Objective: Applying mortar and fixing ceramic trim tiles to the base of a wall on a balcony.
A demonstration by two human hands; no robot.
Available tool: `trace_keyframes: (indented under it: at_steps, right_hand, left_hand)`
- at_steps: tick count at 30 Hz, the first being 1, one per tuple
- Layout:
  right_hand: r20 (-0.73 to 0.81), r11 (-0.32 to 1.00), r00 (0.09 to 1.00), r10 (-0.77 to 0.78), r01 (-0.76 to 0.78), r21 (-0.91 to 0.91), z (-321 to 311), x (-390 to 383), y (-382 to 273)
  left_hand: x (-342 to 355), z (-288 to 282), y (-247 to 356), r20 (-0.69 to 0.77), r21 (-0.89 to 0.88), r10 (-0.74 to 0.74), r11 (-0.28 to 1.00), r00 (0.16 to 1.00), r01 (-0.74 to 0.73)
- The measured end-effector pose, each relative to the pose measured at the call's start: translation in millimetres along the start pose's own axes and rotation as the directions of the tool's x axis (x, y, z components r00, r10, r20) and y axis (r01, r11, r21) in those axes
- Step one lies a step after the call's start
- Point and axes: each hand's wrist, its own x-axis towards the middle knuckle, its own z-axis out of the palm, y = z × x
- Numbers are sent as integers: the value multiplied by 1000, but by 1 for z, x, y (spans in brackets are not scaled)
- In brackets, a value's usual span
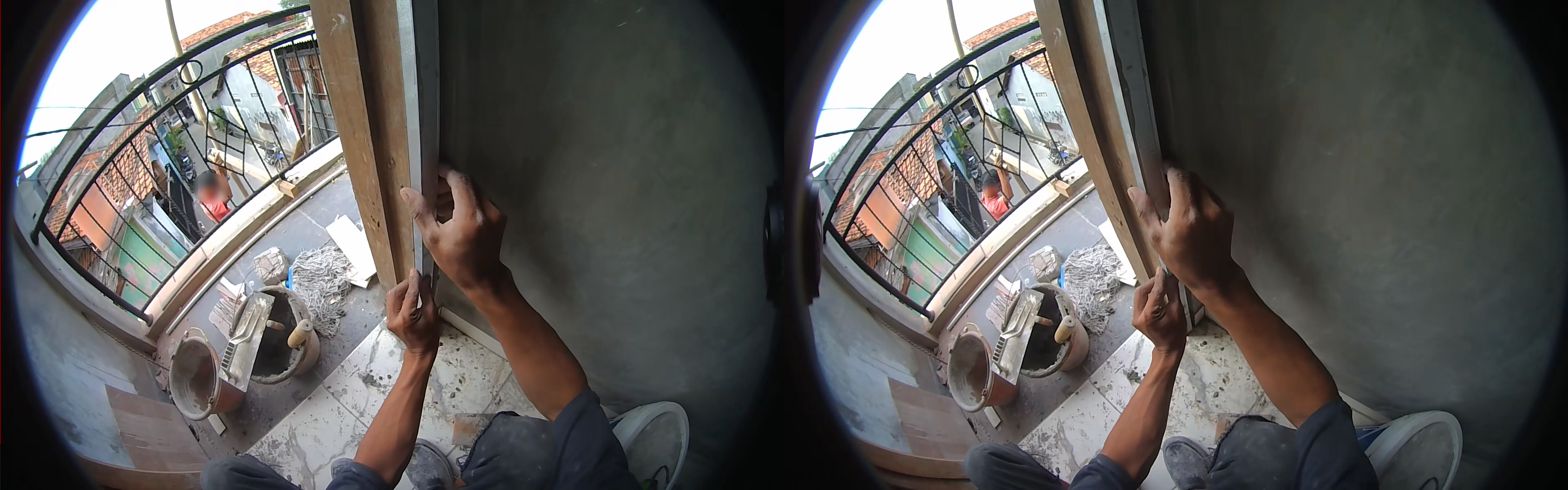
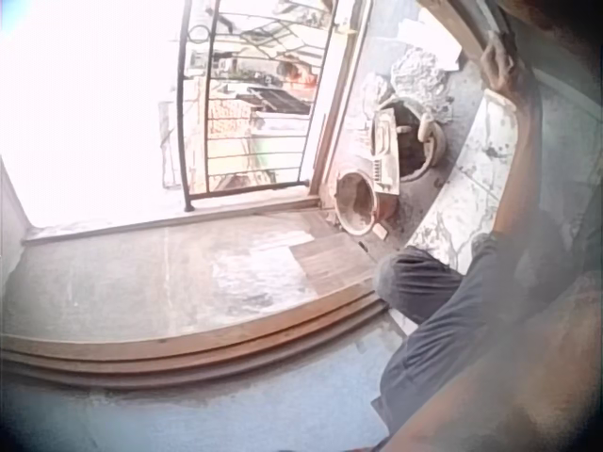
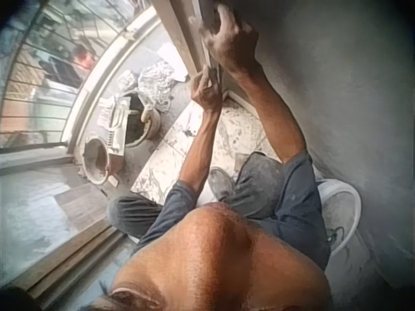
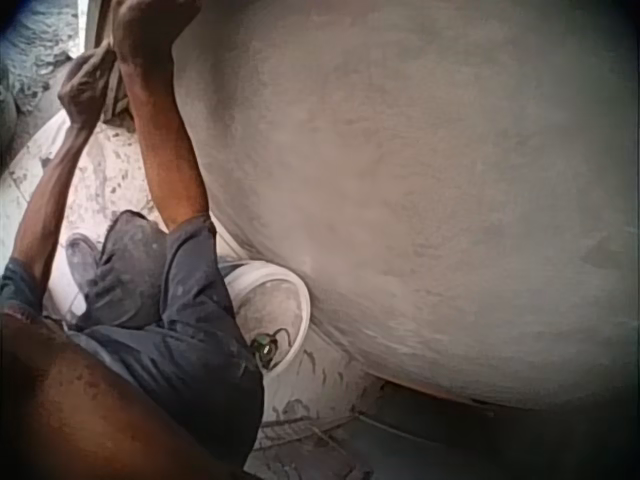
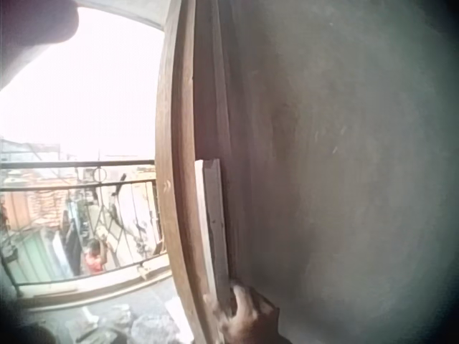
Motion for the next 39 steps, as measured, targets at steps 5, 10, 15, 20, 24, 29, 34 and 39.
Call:
trace_keyframes:
  at_steps: [5, 10, 15, 20, 24, 29, 34, 39]
  right_hand:
    - [-7, 1000, 1000, 24, -24, 2, 2, -1, -1]
    - [-10, 999, 999, 33, -33, 3, 1, 0, -2]
    - [3, 999, 999, 43, -43, 6, 2, 1, -3]
    - [5, 997, 997, 80, -80, -24, 4, 0, -6]
    - [12, 994, 995, 102, -102, -28, 0, 3, -10]
    - [17, 993, 993, 113, -113, -27, 2, 1, -10]
    - [63, 987, 988, 143, -138, -83, -2, 8, -9]
    - [56, 985, 990, 132, -124, -121, 1, 2, -7]
  left_hand:
    - [0, 0, -1, 7, 3, 3, 1000, 1000, -3]
    - [1, 0, -2, 1, 7, 16, 1000, 1000, -16]
    - [4, -1, 0, 9, 7, 36, 999, 999, -36]
    - [5, -3, 1, 24, 15, 29, 999, 999, -29]
    - [6, -3, 2, 18, 21, 58, 998, 998, -59]
    - [5, -4, -3, 13, 6, 76, 997, 997, -76]
    - [-9, 0, -22, 61, -41, 8, 999, 998, -6]
    - [-53, -7, -50, 180, -34, -210, 975, 961, 219]
